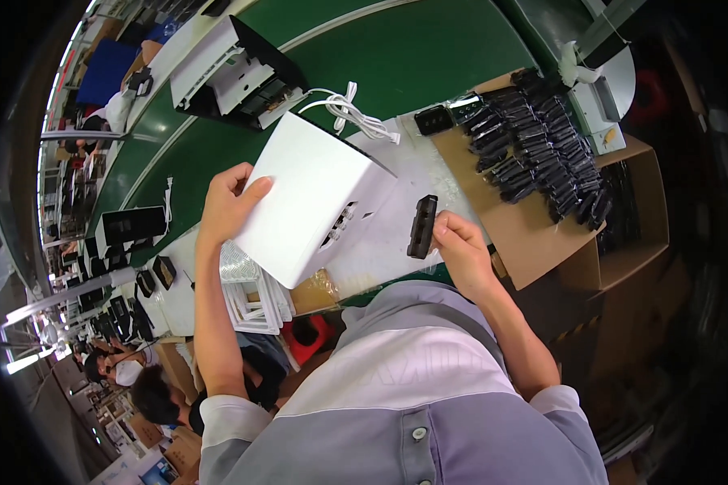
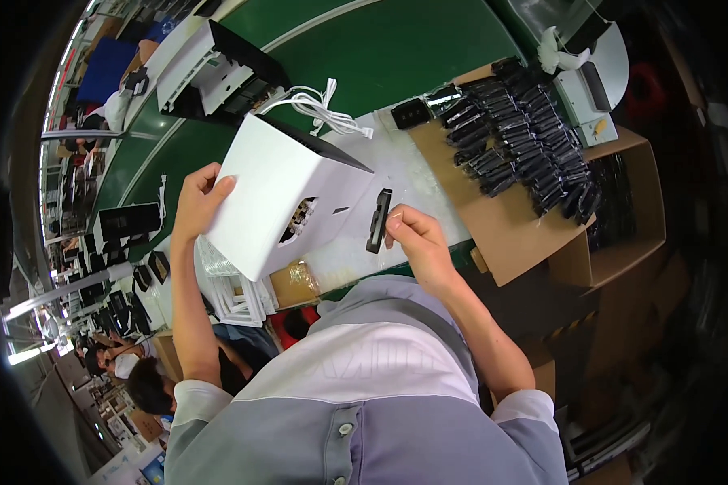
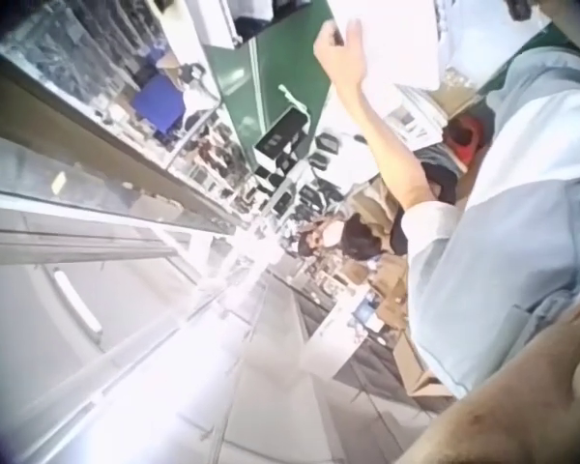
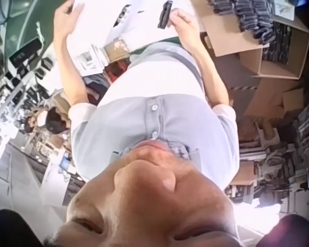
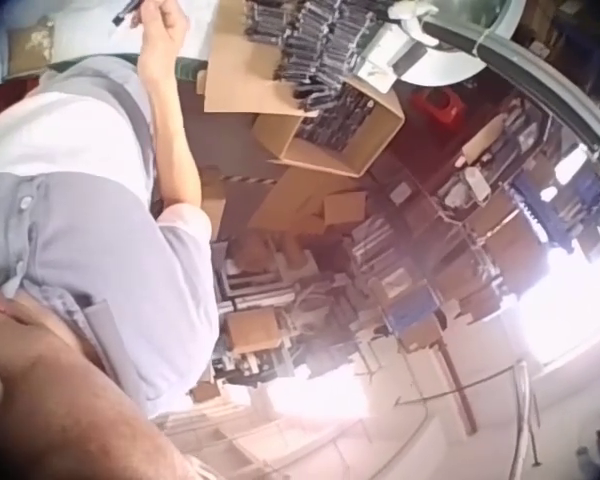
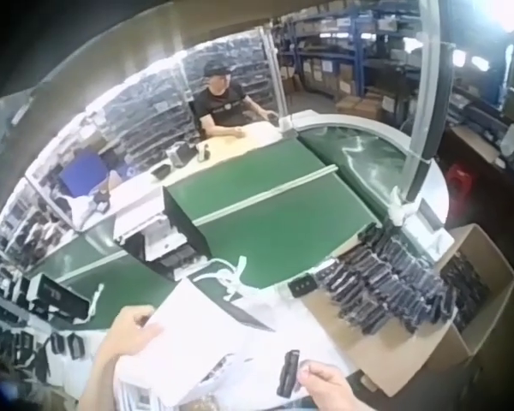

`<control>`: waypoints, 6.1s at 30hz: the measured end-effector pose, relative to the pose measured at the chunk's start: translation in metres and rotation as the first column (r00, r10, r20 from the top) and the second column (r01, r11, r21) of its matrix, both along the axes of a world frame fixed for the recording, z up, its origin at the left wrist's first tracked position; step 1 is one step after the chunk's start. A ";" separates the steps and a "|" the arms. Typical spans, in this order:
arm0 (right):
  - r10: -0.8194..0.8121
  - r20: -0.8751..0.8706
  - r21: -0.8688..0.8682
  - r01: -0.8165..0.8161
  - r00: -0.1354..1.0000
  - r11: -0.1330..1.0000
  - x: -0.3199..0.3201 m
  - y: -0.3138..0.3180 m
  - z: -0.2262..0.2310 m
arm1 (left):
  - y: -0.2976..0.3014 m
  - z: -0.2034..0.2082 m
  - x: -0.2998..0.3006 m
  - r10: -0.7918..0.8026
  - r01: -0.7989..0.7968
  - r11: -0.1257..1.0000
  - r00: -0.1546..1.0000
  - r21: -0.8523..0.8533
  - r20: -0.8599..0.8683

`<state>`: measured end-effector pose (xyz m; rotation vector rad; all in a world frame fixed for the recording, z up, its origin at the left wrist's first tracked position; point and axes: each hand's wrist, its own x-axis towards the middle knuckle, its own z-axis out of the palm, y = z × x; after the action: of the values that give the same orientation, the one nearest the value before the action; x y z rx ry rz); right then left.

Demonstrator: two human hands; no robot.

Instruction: Assembling electronic components by inserting a black device into a white plastic housing on a production line.

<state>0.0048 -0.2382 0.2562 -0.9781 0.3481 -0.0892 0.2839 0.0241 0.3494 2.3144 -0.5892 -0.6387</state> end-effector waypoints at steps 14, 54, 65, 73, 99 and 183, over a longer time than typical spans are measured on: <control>-0.180 -0.055 0.875 0.134 0.982 0.465 -0.003 -0.011 -0.001 | 0.015 -0.024 -0.061 0.367 -0.461 0.833 0.874 -0.305 -0.319; -0.187 0.068 -0.298 0.199 0.980 0.934 0.031 0.032 0.006 | -0.037 0.025 -0.078 0.115 -0.125 0.991 0.666 -0.042 0.737; -0.123 0.121 -0.495 0.167 0.985 0.853 0.047 0.044 0.018 | -0.016 -0.027 -0.075 0.406 -0.478 0.803 0.876 -0.355 -0.260; -0.038 0.151 -0.494 0.109 0.988 0.862 0.059 0.034 0.017 | -0.018 -0.022 -0.072 0.389 -0.452 0.834 0.888 -0.316 -0.246; 0.296 0.056 -0.448 -0.241 0.954 0.861 0.081 0.014 0.020 | -0.017 -0.023 -0.067 0.256 -0.261 0.951 0.965 -0.164 -0.053; -0.277 -0.025 0.277 0.273 0.960 0.921 0.191 -0.077 -0.091 | -0.337 -0.002 0.532 0.089 -0.207 0.691 0.975 -0.693 -0.202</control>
<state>0.1957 -0.3152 0.1655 -0.6447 0.4704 -0.2961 0.8163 -0.3134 0.3471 1.5357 -0.4578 -0.3993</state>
